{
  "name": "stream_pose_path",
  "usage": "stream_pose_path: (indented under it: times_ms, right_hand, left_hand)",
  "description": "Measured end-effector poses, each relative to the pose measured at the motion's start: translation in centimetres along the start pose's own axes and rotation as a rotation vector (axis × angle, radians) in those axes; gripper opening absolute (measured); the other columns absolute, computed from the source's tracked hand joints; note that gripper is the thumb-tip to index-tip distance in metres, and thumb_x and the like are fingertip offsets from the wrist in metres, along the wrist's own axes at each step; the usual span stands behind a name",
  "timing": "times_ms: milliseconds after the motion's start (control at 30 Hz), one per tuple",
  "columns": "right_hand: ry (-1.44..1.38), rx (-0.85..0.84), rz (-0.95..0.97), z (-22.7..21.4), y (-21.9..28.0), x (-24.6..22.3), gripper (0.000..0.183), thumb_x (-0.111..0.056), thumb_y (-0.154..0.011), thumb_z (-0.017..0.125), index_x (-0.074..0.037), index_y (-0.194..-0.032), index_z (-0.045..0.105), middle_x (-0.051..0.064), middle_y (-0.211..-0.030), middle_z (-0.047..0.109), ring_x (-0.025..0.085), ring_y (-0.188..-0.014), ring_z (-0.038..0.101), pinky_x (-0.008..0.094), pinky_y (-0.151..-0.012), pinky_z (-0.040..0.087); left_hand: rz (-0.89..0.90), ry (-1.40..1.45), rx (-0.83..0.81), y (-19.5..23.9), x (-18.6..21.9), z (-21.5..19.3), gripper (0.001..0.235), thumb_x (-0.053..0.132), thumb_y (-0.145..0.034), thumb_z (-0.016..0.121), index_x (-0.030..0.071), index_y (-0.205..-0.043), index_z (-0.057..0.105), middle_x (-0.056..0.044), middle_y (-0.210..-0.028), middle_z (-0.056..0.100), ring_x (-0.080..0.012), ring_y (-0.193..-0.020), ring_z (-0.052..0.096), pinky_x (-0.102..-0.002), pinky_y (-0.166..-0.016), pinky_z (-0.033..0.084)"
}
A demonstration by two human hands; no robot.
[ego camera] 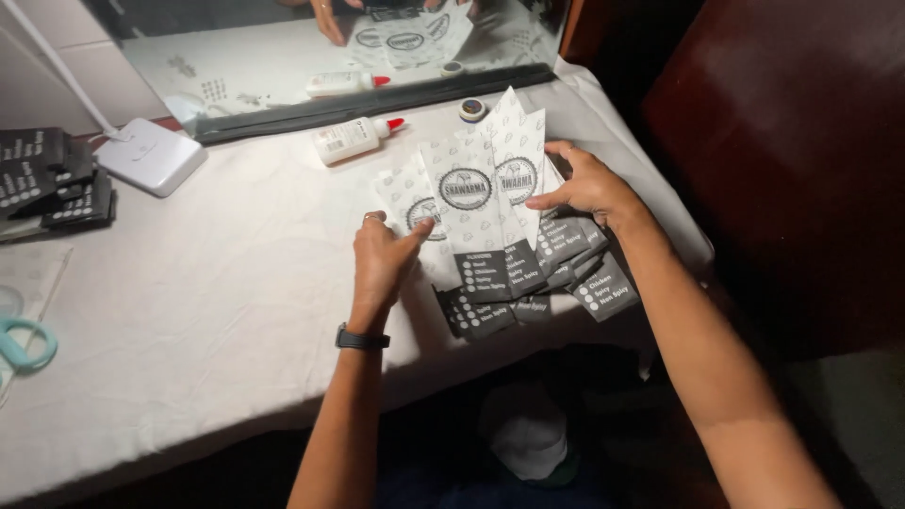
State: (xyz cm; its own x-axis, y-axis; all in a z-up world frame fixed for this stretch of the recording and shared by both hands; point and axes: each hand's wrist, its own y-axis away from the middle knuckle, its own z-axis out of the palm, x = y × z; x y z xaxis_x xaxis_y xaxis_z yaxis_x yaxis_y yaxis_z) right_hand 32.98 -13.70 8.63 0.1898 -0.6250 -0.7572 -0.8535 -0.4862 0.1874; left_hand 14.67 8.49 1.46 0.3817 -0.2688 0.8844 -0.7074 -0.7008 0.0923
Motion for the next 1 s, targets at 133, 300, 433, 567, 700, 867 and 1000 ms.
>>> stream_pose_path:
  times_ms: [133,300,433,567,700,867,1000]
  right_hand:
    - [-0.060,-0.032,0.047,1.0,4.3,-4.7,0.114,-0.013,-0.056,0.100,-0.010,-0.154,0.042,0.030,-0.159,0.035,0.052,-0.142,0.040,0.049,-0.116,0.041]
    - [0.012,0.012,-0.048,1.8,2.5,-5.3,0.120,0.006,-0.059,0.093,-0.016,-0.159,0.031,0.030,-0.162,0.031,0.052,-0.145,0.035,0.053,-0.118,0.040]
    - [0.225,0.081,-0.167,-0.6,0.2,-5.4,0.125,0.014,-0.060,0.087,-0.025,-0.162,0.026,0.028,-0.159,0.038,0.048,-0.141,0.041,0.055,-0.116,0.041]
    - [0.306,0.269,-0.737,-5.8,1.7,-8.1,0.097,0.017,-0.063,0.065,-0.002,-0.152,0.031,0.027,-0.138,0.055,0.041,-0.121,0.056,0.041,-0.102,0.040]
    - [0.159,0.250,-0.580,-7.7,2.2,-9.9,0.094,0.020,-0.063,0.073,-0.004,-0.146,0.035,0.021,-0.118,0.068,0.024,-0.086,0.068,0.035,-0.061,0.053]
    - [-0.188,0.010,-0.316,-1.8,-5.0,-4.2,0.074,0.016,-0.053,0.062,-0.006,-0.122,0.048,0.011,-0.112,0.064,0.020,-0.092,0.064,0.034,-0.056,0.053]
    - [-0.385,-0.164,-0.101,2.3,-3.2,-3.2,0.082,0.019,-0.063,0.068,-0.007,-0.140,0.054,0.013,-0.099,0.069,0.022,-0.091,0.070,0.036,-0.087,0.059]
  left_hand:
    - [-0.073,0.119,0.027,1.5,1.3,0.2,0.100,0.043,-0.079,0.086,-0.015,-0.145,0.038,-0.041,-0.113,0.063,-0.0556,-0.114,0.064,-0.063,-0.094,0.050]
    - [-0.105,0.101,-0.026,0.7,0.7,2.3,0.103,0.035,-0.081,0.084,-0.014,-0.150,0.025,-0.046,-0.122,0.058,-0.0624,-0.119,0.057,-0.070,-0.097,0.047]
    - [-0.112,0.126,-0.013,2.5,2.1,0.8,0.102,0.006,-0.073,0.081,-0.013,-0.152,0.019,-0.047,-0.122,0.058,-0.0645,-0.120,0.056,-0.068,-0.100,0.046]
    - [-0.174,0.226,0.010,1.5,0.5,0.8,0.098,0.008,-0.078,0.065,-0.007,-0.158,0.011,-0.016,-0.098,0.061,-0.0214,-0.074,0.058,-0.039,-0.062,0.051]
    - [-0.064,0.298,0.073,1.2,-0.6,1.7,0.085,0.036,-0.096,0.056,-0.014,-0.153,0.016,-0.034,-0.136,0.058,-0.0443,-0.125,0.060,-0.047,-0.101,0.051]
    - [-0.287,0.405,-0.022,4.5,4.2,-1.9,0.101,0.067,-0.088,0.029,-0.002,-0.160,0.015,-0.018,-0.125,0.063,-0.0276,-0.112,0.059,-0.041,-0.098,0.044]
    - [-0.201,0.377,-0.022,4.0,3.1,-1.4,0.098,0.070,-0.100,0.027,-0.011,-0.155,0.021,-0.047,-0.149,0.037,-0.0567,-0.143,0.037,-0.070,-0.113,0.029]
